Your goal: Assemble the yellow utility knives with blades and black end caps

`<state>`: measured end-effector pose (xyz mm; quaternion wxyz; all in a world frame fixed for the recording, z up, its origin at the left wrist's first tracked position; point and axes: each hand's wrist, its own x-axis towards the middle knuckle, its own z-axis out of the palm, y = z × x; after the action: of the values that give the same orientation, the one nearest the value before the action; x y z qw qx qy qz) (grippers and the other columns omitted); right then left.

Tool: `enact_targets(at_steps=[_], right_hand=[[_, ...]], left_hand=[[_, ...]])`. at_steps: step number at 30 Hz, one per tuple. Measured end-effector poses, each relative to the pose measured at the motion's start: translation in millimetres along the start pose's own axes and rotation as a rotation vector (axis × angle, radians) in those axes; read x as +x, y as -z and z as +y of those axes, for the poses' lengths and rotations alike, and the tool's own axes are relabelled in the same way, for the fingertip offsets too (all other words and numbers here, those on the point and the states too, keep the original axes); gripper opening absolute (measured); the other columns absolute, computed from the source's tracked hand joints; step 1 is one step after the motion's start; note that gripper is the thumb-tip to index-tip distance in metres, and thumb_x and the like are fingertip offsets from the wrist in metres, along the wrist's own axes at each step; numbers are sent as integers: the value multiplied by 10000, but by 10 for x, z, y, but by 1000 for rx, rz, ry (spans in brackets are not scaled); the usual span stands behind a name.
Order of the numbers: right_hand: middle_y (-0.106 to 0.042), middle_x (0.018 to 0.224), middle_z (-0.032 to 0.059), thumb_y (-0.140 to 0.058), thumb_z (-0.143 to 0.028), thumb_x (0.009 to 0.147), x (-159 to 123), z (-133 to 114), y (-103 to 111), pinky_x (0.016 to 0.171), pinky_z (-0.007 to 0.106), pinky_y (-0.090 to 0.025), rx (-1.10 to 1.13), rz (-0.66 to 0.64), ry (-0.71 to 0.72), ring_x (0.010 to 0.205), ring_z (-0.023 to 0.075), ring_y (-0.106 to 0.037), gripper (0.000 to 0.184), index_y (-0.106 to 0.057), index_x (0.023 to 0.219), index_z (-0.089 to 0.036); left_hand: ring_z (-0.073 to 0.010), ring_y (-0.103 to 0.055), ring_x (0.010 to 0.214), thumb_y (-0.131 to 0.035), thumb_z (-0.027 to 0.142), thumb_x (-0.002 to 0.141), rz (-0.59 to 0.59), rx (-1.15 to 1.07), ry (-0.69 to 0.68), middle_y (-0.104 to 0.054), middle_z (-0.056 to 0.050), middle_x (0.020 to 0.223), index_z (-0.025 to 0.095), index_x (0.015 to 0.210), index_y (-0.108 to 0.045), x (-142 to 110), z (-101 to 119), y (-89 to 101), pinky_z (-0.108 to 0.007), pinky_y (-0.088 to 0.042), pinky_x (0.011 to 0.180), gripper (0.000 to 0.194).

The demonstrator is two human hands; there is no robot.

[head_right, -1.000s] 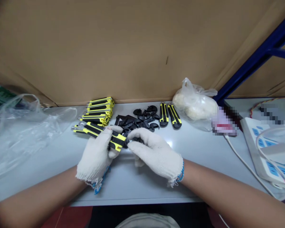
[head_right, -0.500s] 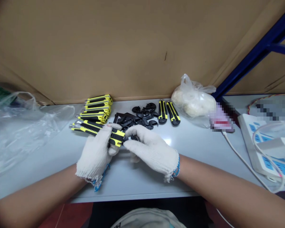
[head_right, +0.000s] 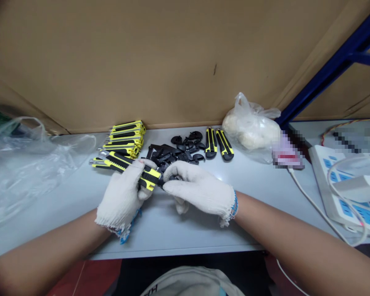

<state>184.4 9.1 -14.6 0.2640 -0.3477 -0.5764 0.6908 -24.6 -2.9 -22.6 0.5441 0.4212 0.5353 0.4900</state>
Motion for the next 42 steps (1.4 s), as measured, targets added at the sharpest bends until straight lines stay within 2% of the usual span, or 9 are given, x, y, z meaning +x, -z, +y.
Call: enact_targets(at_steps=[7,13,23,26,29,32,35,39,42], right_hand=[[-686,637,-55,-633,-259,1000,10,-13,-22,578,239,-533,-24,42,7,564,135,-651,113,-592,1095,-212],[-690,638,-50,-644,-295,1015,3,6,-16,585,236,-536,-16,41,18,572,134,-647,153,-596,1136,-215],[-745,729,1,-701,-334,988,33,28,-25,614,271,-590,32,102,-21,634,161,-708,245,-664,1193,-204],[-721,641,-10,-755,-350,962,21,17,10,568,233,-555,67,103,-23,542,130,-656,339,-727,1268,-205],[-706,612,-15,-782,-336,939,25,8,46,541,232,-562,177,103,-24,511,132,-657,389,-742,1306,-215],[-759,817,25,-821,-376,904,50,23,65,592,298,-644,382,89,11,639,178,-753,399,-755,1262,-212],[-747,883,52,-785,-497,948,72,55,63,563,282,-644,452,116,47,636,164,-747,395,-767,1162,-165],[-742,828,23,-808,-354,935,75,90,68,542,254,-620,480,176,53,590,146,-721,308,-700,1175,-194],[-762,876,32,-808,-274,918,76,103,90,636,304,-657,527,174,52,689,176,-762,422,-653,1308,-220]], left_hand=[[-95,-434,469,-621,545,1004,-54,13,0,-593,2,651,180,957,-738,10,-2,-19,-189,-335,408,387],[-100,-450,482,-596,547,1015,-38,56,-7,-594,0,666,189,953,-746,7,16,0,-186,-338,411,393],[-94,-430,462,-644,567,999,-30,-48,-7,-606,4,664,193,1014,-754,89,-56,39,-199,-340,411,391],[-103,-461,470,-710,573,952,-13,-159,14,-624,8,679,207,1074,-755,101,-39,60,-202,-369,417,388],[-101,-415,443,-719,570,931,-28,-242,45,-558,30,584,201,1110,-760,100,-29,76,-192,-349,406,412],[-94,-366,416,-691,573,940,-41,-245,66,-523,37,535,184,1122,-761,107,-30,79,-189,-323,392,436],[-104,-408,431,-685,569,951,-27,-197,55,-560,27,559,179,1138,-751,118,-37,65,-199,-347,405,437],[-112,-448,462,-683,564,965,-21,-158,17,-579,26,580,176,1151,-732,125,-44,41,-209,-379,441,434],[-121,-479,481,-691,562,958,-28,-137,8,-627,8,636,171,1168,-723,118,-46,36,-227,-408,460,445]])
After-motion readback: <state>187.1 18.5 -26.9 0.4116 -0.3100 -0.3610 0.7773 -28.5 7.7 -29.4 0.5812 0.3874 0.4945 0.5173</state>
